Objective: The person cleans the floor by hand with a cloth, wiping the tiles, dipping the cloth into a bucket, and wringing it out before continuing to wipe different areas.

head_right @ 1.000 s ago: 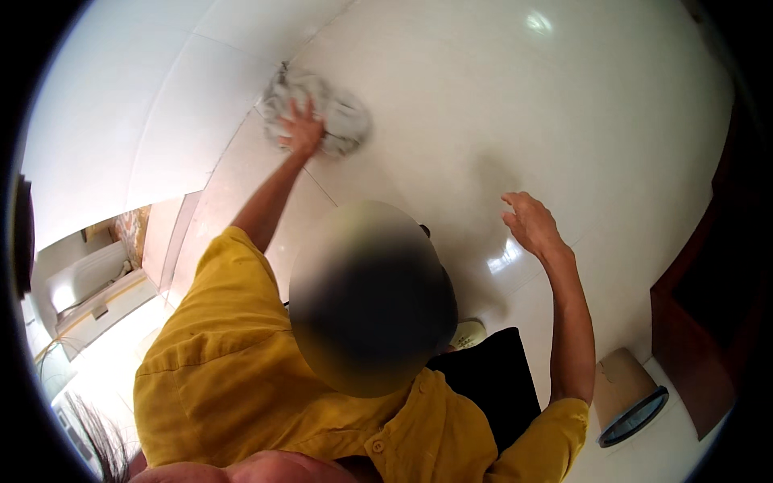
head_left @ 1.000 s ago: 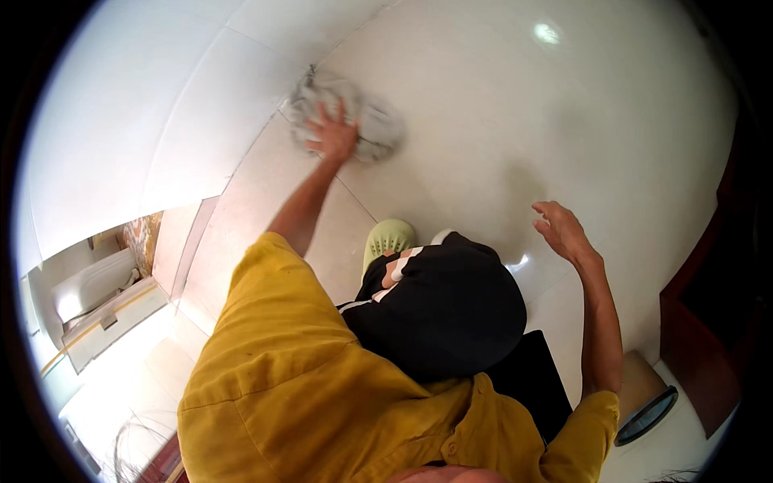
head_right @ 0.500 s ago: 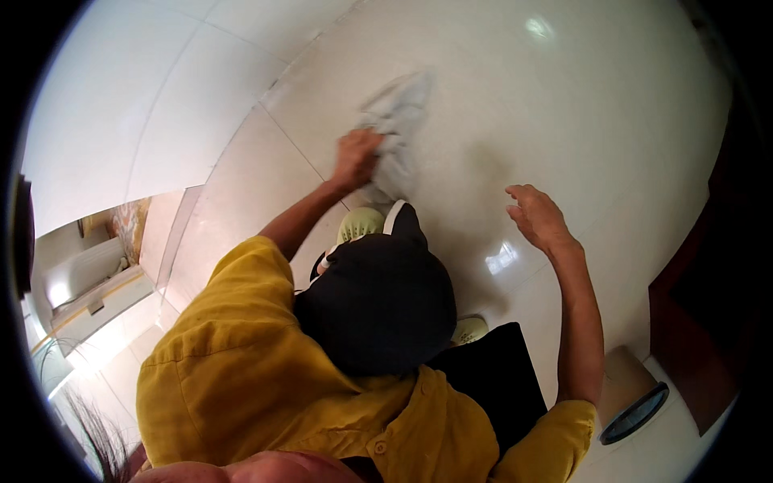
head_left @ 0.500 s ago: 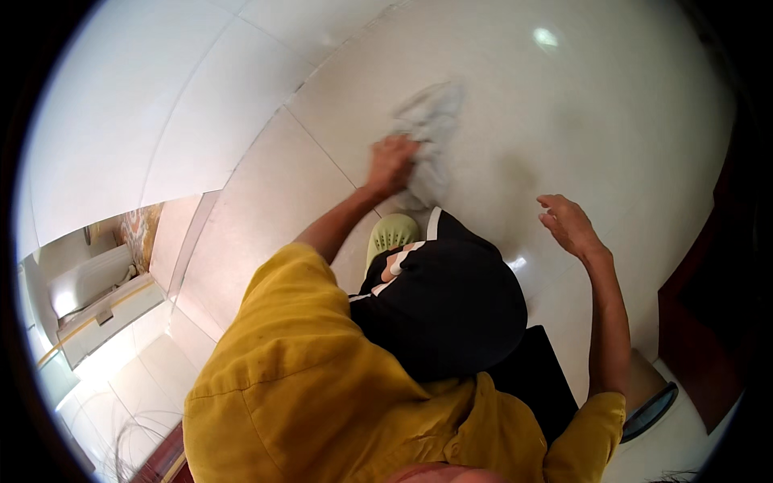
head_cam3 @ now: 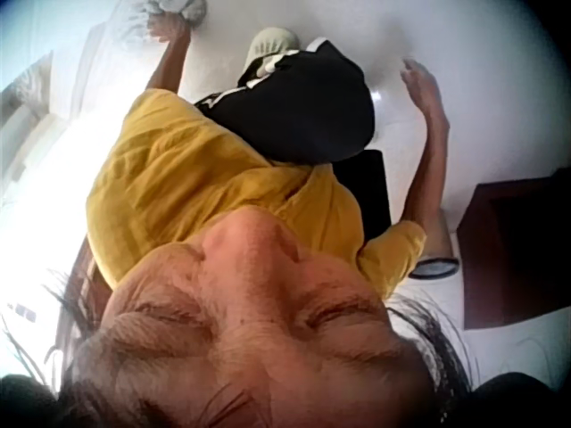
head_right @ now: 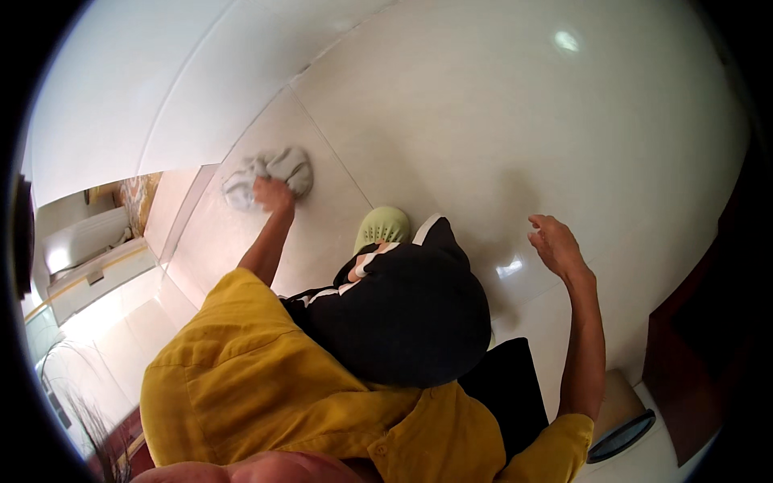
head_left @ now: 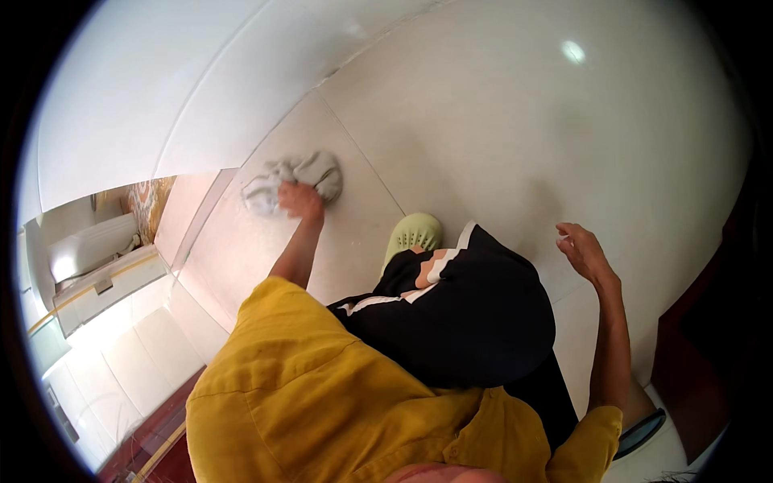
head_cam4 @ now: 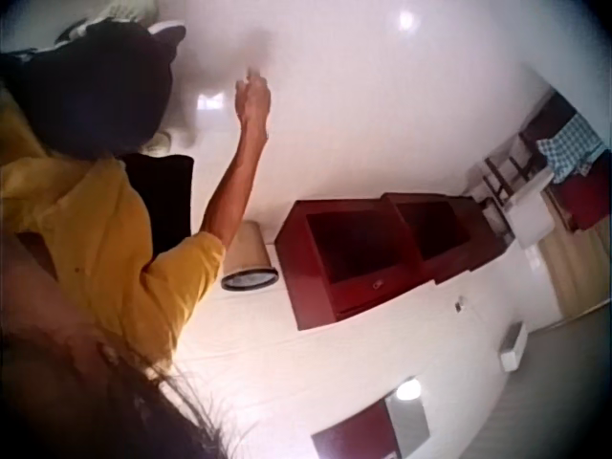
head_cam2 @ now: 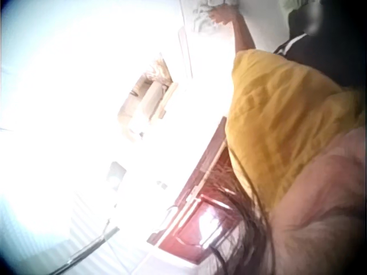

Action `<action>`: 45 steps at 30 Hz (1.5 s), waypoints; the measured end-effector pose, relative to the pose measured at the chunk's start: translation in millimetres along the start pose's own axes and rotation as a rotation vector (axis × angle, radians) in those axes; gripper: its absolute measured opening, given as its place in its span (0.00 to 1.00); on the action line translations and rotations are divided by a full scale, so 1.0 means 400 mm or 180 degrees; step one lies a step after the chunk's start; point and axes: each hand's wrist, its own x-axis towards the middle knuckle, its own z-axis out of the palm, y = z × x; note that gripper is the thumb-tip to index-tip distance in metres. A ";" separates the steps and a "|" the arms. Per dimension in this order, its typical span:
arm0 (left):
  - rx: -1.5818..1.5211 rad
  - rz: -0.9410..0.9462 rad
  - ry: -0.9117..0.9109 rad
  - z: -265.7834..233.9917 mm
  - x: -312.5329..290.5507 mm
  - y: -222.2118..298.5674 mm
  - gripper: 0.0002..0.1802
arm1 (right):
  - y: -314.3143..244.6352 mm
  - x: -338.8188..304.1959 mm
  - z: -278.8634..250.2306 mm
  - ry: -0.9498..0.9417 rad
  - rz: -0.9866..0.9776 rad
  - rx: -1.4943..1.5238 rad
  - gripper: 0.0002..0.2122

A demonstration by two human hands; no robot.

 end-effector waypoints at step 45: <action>-0.0743 0.6836 -0.1340 -0.097 -0.456 0.526 0.32 | 0.099 0.007 0.022 0.0006 0.0043 0.0003 0.14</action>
